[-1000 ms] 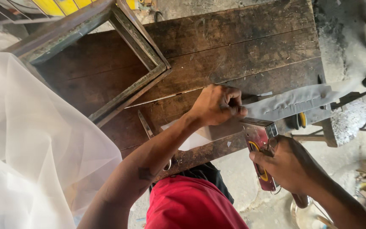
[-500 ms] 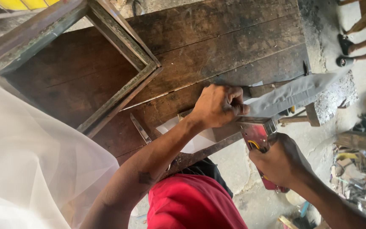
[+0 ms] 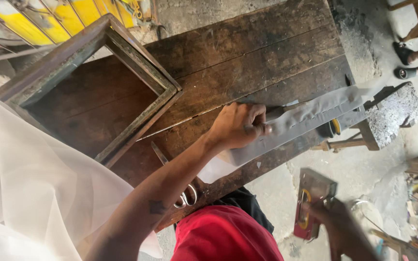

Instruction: The person folds a white translucent fabric strip on a wooden workbench and uses a handheld stapler to attach it to a wooden frame. The person repeatedly folds the fabric and staples it along the edge.

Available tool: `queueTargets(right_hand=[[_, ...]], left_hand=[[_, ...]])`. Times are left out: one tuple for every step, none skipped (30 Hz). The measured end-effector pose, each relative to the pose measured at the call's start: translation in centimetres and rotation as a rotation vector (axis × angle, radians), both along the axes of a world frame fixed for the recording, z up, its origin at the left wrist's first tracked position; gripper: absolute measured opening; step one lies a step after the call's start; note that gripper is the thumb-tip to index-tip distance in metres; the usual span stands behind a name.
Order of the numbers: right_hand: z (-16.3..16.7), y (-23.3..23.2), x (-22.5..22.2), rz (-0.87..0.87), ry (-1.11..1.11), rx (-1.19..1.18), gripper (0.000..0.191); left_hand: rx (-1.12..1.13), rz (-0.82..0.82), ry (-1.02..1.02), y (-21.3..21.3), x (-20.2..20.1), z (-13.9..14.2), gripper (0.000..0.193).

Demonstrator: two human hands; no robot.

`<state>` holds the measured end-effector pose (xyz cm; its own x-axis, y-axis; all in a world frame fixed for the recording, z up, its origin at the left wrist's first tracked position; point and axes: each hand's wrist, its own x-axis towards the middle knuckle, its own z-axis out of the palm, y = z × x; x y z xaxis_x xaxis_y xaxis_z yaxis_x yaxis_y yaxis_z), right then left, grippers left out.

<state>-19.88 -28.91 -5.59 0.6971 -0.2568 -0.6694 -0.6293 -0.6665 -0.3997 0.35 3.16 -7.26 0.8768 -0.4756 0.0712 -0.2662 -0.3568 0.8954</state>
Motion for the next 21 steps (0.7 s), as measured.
queueTargets(right_hand=[[-1.3, -0.9, -0.8, -0.041, -0.003, 0.004, 0.036], [-2.8, -1.4, -1.5, -0.177, -0.001, 0.109, 0.036], [-4.3, -1.7, -2.3, -0.312, 0.009, 0.220, 0.037], [-5.8, -1.7, -3.0, -0.451, 0.022, 0.334, 0.038], [-6.9, -1.9, -3.5, -0.474, -0.007, 0.383, 0.038], [-7.7, -2.1, -3.7, -0.499, -0.039, 0.429, 0.038], [-8.2, -2.3, -3.8, -0.523, -0.065, 0.470, 0.037], [-8.4, -2.8, -3.8, -0.507, 0.002, 0.370, 0.037], [-8.6, -3.0, -3.7, -0.489, 0.072, 0.267, 0.037], [-8.8, -2.9, -3.7, -0.466, 0.139, 0.166, 0.037], [-9.0, -2.7, -3.6, -0.517, 0.074, 0.281, 0.035], [-9.4, -2.2, -3.4, -0.566, 0.002, 0.398, 0.033], [-9.7, -1.8, -3.1, -0.616, -0.069, 0.514, 0.031], [-9.7, -1.6, -3.0, -0.584, -0.057, 0.486, 0.031], [-9.8, -1.5, -2.9, -0.553, -0.047, 0.456, 0.031], [-9.9, -1.4, -2.6, -0.520, -0.039, 0.427, 0.031], [-9.9, -1.4, -2.5, -0.474, -0.014, 0.405, 0.032], [-9.7, -1.5, -2.4, -0.432, 0.012, 0.381, 0.034], [-9.6, -1.7, -2.4, -0.390, 0.039, 0.355, 0.035], [-9.5, -1.7, -2.3, -0.379, 0.023, 0.328, 0.036], [-9.4, -1.7, -2.1, -0.369, 0.002, 0.303, 0.036]], left_hand=[[0.061, -0.026, -0.019, -0.2, 0.1, 0.0, 0.015], [0.127, -0.048, -0.034, -0.3, 0.1, -0.1, 0.011], [0.169, -0.041, -0.033, -0.5, 0.0, -0.1, 0.013], [0.213, -0.039, -0.034, -0.8, -0.3, -0.1, 0.016], [0.256, -0.042, -0.041, -1.3, -0.3, 0.0, 0.019], [0.266, -0.016, -0.140, -1.8, -0.3, 0.1, 0.015], [0.273, 0.010, -0.235, -2.4, -0.4, 0.4, 0.017], [0.276, 0.034, -0.321, -3.0, -0.7, 0.7, 0.023], [0.431, 0.059, -0.395, -3.7, -1.1, 1.0, 0.046], [0.589, 0.084, -0.470, -4.4, -1.6, 1.4, 0.073], [0.748, 0.111, -0.551, -4.9, -1.9, 1.7, 0.101], [0.859, 0.045, -0.488, -5.2, -2.0, 2.1, 0.088], [0.965, -0.021, -0.419, -5.6, -2.3, 2.2, 0.074], [1.064, -0.093, -0.343, -5.9, -2.7, 2.3, 0.061], [1.027, -0.039, -0.380, -6.1, -2.8, 2.2, 0.058], [0.989, 0.017, -0.418, -6.3, -2.8, 2.1, 0.055], [0.950, 0.068, -0.455, -6.4, -2.7, 1.8, 0.053], [0.850, 0.095, -0.468, -6.3, -2.4, 1.4, 0.057], [0.748, 0.122, -0.479, -6.2, -2.1, 0.9, 0.061], [0.647, 0.152, -0.490, -6.0, -1.8, 0.4, 0.065], [0.594, 0.127, -0.502, -5.5, -1.5, 0.0, 0.061]])
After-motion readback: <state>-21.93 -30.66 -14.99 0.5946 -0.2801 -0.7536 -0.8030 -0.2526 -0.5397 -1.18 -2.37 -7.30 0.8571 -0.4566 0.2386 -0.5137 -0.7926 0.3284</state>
